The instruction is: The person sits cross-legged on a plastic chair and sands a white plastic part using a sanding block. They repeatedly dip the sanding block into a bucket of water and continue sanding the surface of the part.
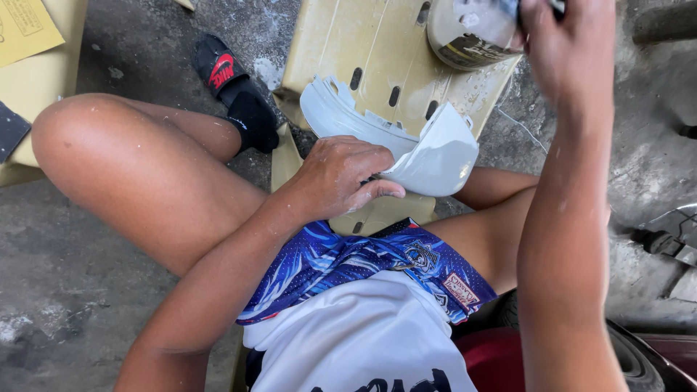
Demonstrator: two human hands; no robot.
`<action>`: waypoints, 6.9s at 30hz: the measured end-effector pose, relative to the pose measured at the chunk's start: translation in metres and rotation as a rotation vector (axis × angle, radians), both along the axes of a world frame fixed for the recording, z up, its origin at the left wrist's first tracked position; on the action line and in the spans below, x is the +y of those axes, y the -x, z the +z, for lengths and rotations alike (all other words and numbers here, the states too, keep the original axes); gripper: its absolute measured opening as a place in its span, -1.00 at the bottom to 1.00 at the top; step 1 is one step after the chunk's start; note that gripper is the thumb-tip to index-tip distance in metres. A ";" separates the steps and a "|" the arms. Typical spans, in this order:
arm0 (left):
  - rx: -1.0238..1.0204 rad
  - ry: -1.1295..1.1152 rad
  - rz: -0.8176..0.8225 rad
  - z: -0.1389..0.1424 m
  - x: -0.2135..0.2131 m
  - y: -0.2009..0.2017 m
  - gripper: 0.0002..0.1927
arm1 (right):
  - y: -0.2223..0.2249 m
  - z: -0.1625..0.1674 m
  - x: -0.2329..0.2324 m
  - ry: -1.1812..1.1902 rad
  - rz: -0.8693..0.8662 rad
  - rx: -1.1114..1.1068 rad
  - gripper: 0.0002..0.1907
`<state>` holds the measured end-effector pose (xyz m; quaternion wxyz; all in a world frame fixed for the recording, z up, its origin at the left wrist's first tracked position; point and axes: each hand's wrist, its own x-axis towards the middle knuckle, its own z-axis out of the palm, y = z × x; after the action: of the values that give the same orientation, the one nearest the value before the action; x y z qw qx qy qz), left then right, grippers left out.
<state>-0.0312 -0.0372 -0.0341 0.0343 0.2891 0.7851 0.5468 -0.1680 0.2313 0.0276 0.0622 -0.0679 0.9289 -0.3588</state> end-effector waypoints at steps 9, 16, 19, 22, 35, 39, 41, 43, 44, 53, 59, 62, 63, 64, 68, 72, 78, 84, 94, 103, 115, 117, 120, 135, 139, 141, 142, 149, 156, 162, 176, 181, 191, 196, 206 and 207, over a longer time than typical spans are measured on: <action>0.031 0.047 -0.006 -0.003 0.006 -0.005 -0.60 | -0.136 0.004 -0.028 0.043 0.176 0.146 -0.73; 0.029 0.076 0.004 -0.003 0.009 0.000 -0.57 | -0.138 0.000 -0.020 -0.097 0.220 0.200 -0.74; 0.039 0.079 0.022 -0.002 0.011 0.002 -0.57 | -0.139 -0.007 -0.022 -0.135 0.116 0.228 -0.77; 0.023 0.063 0.028 -0.001 0.011 0.001 -0.58 | -0.148 -0.010 -0.029 -0.108 0.113 0.247 -0.77; 0.006 0.036 0.004 -0.002 0.010 -0.001 -0.60 | -0.159 -0.010 -0.044 -0.059 0.241 0.298 -0.74; 0.043 0.046 0.018 -0.003 0.009 -0.002 -0.60 | -0.160 -0.014 -0.041 -0.096 0.076 0.286 -0.78; 0.036 0.068 0.002 -0.003 0.009 -0.003 -0.58 | -0.161 -0.016 -0.038 -0.068 0.085 0.268 -0.76; 0.041 0.062 -0.009 -0.004 0.009 -0.003 -0.58 | -0.163 -0.017 -0.037 -0.048 0.147 0.270 -0.74; 0.041 0.048 -0.006 -0.004 0.009 -0.003 -0.60 | -0.164 -0.017 -0.036 -0.037 0.211 0.273 -0.74; 0.043 0.048 -0.006 -0.005 0.009 -0.004 -0.60 | -0.167 -0.016 -0.040 -0.063 0.220 0.303 -0.71; 0.048 0.064 0.004 -0.005 0.008 -0.004 -0.59 | -0.167 -0.014 -0.039 -0.131 0.176 0.312 -0.73; 0.044 0.059 -0.003 -0.004 0.008 -0.004 -0.59 | -0.168 -0.015 -0.039 -0.102 0.240 0.325 -0.68; 0.031 0.062 -0.002 -0.004 0.007 -0.004 -0.58 | -0.168 -0.015 -0.039 -0.072 0.286 0.320 -0.67; 0.031 0.078 0.003 -0.004 0.007 -0.004 -0.58 | -0.168 -0.015 -0.040 -0.075 0.276 0.322 -0.69; 0.057 0.092 -0.010 -0.004 0.007 -0.005 -0.57 | -0.168 -0.014 -0.041 -0.147 0.182 0.314 -0.72; 0.051 0.047 -0.006 -0.004 0.008 -0.005 -0.62 | -0.168 -0.012 -0.043 -0.039 0.285 0.327 -0.71; 0.057 0.122 -0.014 -0.004 0.007 -0.005 -0.56 | -0.165 -0.013 -0.043 -0.165 0.116 0.328 -0.76; 0.050 0.108 -0.008 -0.004 0.007 -0.005 -0.58 | -0.168 -0.016 -0.039 -0.117 0.272 0.324 -0.73; 0.066 0.079 0.017 -0.005 0.006 -0.003 -0.58 | -0.171 -0.020 -0.049 -0.063 0.167 0.333 -0.81; 0.072 0.080 0.006 -0.002 0.008 -0.006 -0.59 | -0.172 -0.017 -0.047 -0.064 0.153 0.293 -0.80; 0.063 0.117 0.011 -0.002 0.006 -0.006 -0.58 | -0.175 -0.017 -0.048 -0.069 0.154 0.286 -0.73; 0.051 0.088 0.011 -0.002 0.006 -0.007 -0.62 | -0.174 -0.017 -0.047 -0.060 0.273 0.279 -0.77; 0.084 0.082 0.019 -0.002 0.005 -0.007 -0.62 | -0.171 -0.015 -0.046 -0.125 0.086 0.297 -0.78; 0.112 0.091 0.001 -0.001 0.003 -0.006 -0.60 | -0.163 -0.034 -0.035 -0.107 -0.017 0.290 -0.81; 0.104 0.103 -0.012 -0.001 0.004 -0.006 -0.58 | -0.171 -0.037 -0.032 0.001 0.154 0.346 -0.77; 0.078 0.085 -0.009 -0.001 0.005 -0.007 -0.62 | -0.175 -0.036 -0.032 -0.018 0.251 0.343 -0.76; 0.084 0.077 -0.003 -0.001 0.005 -0.007 -0.61 | -0.174 -0.035 -0.031 -0.019 0.180 0.323 -0.76; 0.071 0.087 -0.013 0.000 0.004 -0.007 -0.59 | -0.168 -0.029 -0.032 -0.099 0.259 0.384 -0.74; 0.101 0.018 -0.022 -0.001 0.003 -0.003 -0.66 | -0.173 -0.030 -0.034 -0.058 0.328 0.439 -0.75; 0.124 0.086 -0.010 -0.001 0.002 -0.005 -0.60 | -0.162 -0.027 -0.036 -0.113 0.125 0.332 -0.80; 0.131 0.118 -0.013 -0.004 0.006 -0.004 -0.61 | -0.154 -0.035 -0.033 -0.111 0.090 0.301 -0.86; 0.141 0.124 -0.041 -0.009 0.007 -0.005 -0.63 | -0.164 -0.049 -0.029 0.052 0.194 0.344 -0.85; -0.047 0.259 0.047 -0.005 0.008 -0.006 -0.63 | -0.158 -0.115 -0.002 0.633 -0.683 0.030 -0.82; 0.024 0.320 -0.051 -0.006 0.013 0.005 -0.62 | -0.176 -0.117 -0.033 0.269 -0.410 0.233 -0.82; 0.237 0.808 -0.229 -0.021 0.035 0.032 -0.56 | -0.163 -0.121 -0.057 0.269 -0.433 0.163 -0.69; 0.260 0.846 -0.230 -0.023 0.037 0.034 -0.54 | -0.162 -0.121 -0.060 0.284 -0.448 0.161 -0.70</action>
<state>-0.0654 -0.0006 -0.0572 0.1110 0.4011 0.9000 0.1296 -0.0056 0.1716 -0.0930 -0.1029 0.1027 0.8630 -0.4838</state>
